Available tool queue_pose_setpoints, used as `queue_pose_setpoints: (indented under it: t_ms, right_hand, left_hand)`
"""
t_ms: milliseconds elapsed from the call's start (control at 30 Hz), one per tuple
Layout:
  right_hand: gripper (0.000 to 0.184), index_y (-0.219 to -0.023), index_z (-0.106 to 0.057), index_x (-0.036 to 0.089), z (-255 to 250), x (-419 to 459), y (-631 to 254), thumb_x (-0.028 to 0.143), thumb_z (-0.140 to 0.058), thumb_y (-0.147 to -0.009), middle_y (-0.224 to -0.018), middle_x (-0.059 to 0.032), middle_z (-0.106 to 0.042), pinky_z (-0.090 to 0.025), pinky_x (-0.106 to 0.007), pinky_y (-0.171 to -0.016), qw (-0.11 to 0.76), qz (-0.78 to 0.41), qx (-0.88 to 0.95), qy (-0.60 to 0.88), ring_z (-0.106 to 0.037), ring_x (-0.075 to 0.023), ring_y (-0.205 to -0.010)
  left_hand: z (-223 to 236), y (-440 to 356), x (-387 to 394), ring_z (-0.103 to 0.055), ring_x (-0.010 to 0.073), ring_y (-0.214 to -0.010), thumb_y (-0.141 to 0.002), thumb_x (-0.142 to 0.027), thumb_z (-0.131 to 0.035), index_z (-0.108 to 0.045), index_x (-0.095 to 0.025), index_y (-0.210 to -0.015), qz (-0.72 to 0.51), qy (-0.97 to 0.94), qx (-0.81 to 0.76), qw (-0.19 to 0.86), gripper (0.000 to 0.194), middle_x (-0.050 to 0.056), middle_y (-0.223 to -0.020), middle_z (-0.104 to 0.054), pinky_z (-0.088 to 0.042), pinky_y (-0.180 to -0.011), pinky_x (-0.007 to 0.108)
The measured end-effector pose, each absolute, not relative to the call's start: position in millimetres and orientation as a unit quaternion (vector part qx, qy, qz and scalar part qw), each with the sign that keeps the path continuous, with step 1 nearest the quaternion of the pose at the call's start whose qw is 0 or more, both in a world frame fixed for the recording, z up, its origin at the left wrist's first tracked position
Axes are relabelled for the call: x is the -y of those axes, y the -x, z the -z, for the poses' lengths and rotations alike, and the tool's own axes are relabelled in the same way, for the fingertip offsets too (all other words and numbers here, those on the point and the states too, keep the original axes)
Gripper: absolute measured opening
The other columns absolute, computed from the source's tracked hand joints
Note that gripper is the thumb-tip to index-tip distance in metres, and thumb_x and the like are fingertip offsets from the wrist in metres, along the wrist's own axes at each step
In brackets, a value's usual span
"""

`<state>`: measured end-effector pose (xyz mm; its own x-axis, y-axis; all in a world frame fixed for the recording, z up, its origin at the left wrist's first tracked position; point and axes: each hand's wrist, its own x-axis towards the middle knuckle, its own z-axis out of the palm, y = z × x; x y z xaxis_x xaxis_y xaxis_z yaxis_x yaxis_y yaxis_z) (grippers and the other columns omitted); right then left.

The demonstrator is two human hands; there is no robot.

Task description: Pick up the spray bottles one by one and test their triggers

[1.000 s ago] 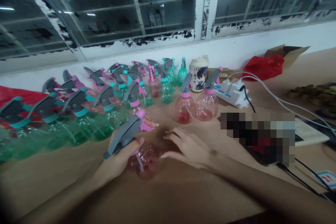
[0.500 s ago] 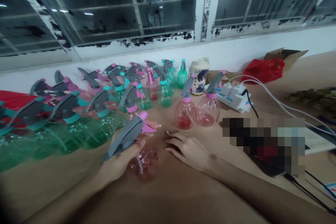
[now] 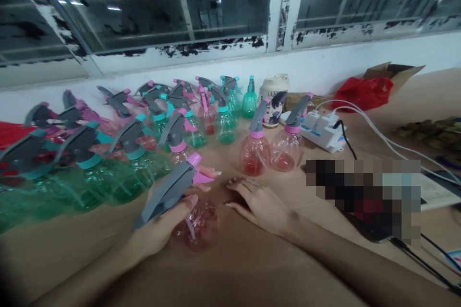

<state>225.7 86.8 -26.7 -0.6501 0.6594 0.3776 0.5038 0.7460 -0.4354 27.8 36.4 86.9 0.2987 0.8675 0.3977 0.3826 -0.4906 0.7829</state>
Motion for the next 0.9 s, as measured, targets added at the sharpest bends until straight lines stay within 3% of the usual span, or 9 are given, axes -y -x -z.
queue_pose_setpoints:
  t_ms: [400,900]
  right_hand:
    - [0.027,-0.113,-0.056,0.019,29.0,-88.5,-226.4,0.031,-0.046,-0.091,-0.117,-0.0086,-0.061,-0.046,-0.041,-0.094,0.272,-0.125,0.909,0.291,-0.052,-0.0212,-0.114]
    - [0.027,-0.114,-0.059,0.018,27.3,-84.3,-225.8,0.025,-0.044,-0.092,-0.118,-0.0076,-0.061,-0.045,-0.040,-0.097,0.250,-0.043,0.924,0.287,-0.052,-0.0206,-0.116]
  left_hand:
    - [-87.7,-27.4,-37.2,-0.061,0.0178,-0.071,-0.071,-0.011,-0.046,-0.060,-0.023,-0.094,-0.415,-0.765,-0.418,0.259,0.030,0.002,-0.078,-0.060,-0.052,-0.068,0.033]
    - [-87.0,-26.4,-37.1,-0.062,0.0167,-0.075,-0.070,-0.008,-0.046,-0.060,-0.024,-0.099,-0.423,-0.767,-0.405,0.262,0.036,0.003,-0.087,-0.063,-0.053,-0.071,0.030]
